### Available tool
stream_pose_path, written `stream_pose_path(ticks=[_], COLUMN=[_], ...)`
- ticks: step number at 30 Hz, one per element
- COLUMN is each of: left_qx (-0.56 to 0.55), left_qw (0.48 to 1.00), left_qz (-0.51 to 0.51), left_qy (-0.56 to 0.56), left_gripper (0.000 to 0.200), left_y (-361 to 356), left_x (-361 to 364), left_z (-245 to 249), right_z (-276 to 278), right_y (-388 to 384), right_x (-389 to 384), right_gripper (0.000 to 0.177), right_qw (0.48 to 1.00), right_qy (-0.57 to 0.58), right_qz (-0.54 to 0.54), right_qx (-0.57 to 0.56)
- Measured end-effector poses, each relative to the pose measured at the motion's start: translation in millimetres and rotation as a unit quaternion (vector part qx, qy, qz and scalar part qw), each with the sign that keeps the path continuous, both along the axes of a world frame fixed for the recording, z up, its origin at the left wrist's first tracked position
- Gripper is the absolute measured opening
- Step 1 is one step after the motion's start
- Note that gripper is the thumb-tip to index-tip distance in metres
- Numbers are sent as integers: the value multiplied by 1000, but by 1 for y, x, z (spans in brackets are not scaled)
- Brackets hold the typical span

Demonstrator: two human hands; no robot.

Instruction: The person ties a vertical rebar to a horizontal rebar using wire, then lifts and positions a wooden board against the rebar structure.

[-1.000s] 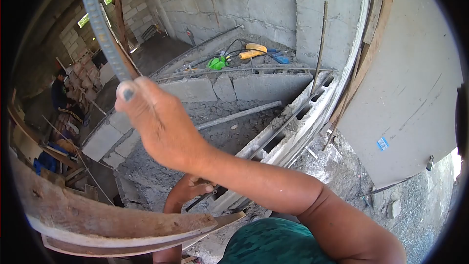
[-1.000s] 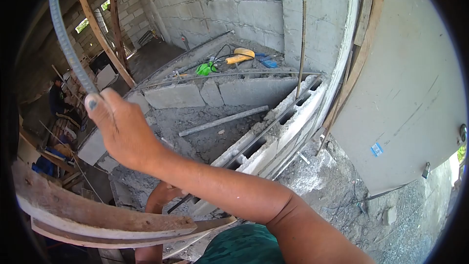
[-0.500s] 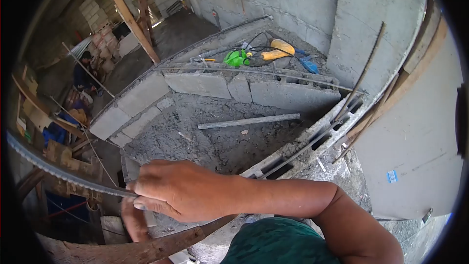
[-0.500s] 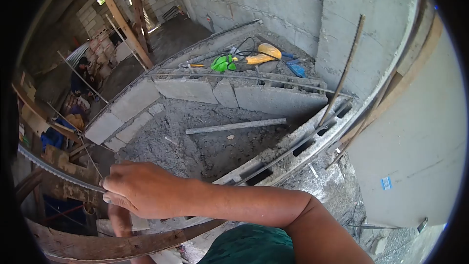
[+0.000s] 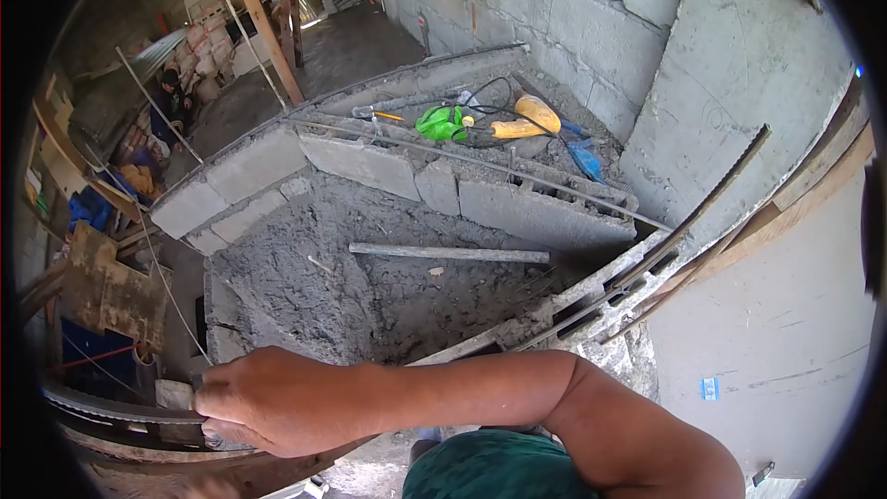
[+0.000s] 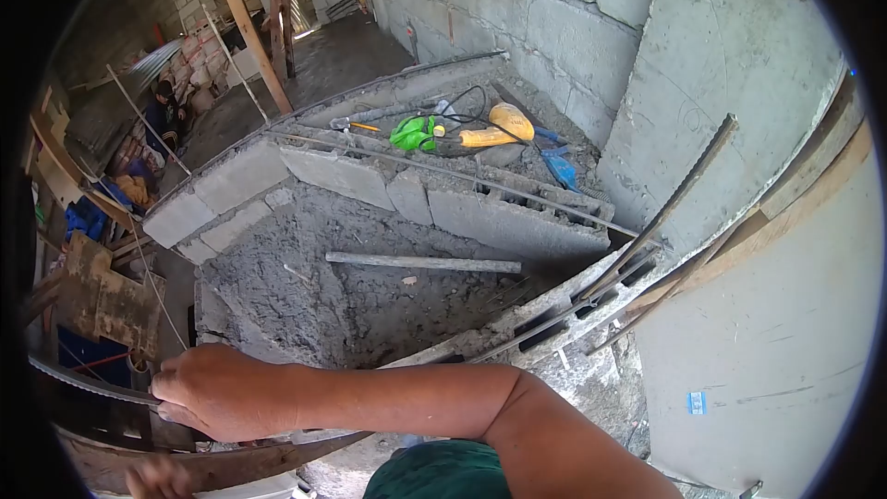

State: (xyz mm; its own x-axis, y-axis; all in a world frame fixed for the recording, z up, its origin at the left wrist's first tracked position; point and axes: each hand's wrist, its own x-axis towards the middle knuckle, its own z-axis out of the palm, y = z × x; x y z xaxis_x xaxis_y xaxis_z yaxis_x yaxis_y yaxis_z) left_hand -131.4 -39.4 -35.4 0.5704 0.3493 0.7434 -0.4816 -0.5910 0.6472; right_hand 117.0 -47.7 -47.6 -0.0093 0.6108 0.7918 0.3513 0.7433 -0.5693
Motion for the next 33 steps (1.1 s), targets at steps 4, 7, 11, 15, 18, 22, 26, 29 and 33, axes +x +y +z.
stream_pose_path(ticks=[4,7,11,15,18,22,26,29,33], left_qx=[154,-50,-125,-161,-161,-80,-117,-114,-104], left_qw=[912,975,971,949,971,977,982,981,978], left_qz=[379,172,152,-269,-157,-196,-118,-61,-35], left_qy=[-39,-134,-134,-26,-83,38,-86,-148,-175], left_gripper=[79,70,64,66,53,49,36,28,21], left_y=[1,1,28,64,49,67,59,51,42], left_x=[92,120,132,124,134,106,110,113,124], left_z=[41,74,76,69,59,73,60,55,53], right_z=[-6,-10,-16,-13,-30,-143,-263,-350,-370], right_y=[3,4,2,2,12,7,-48,-81,-88], right_x=[0,-7,-9,6,88,209,247,265,277], right_gripper=[20,19,18,22,33,18,21,23,21], right_qw=[999,999,998,995,958,807,526,494,499], right_qy=[-33,-24,18,96,-80,-310,-453,-503,-550], right_qz=[-9,-36,-49,25,194,51,-57,-57,-48], right_qx=[22,25,36,6,-196,-500,-718,-707,-668])
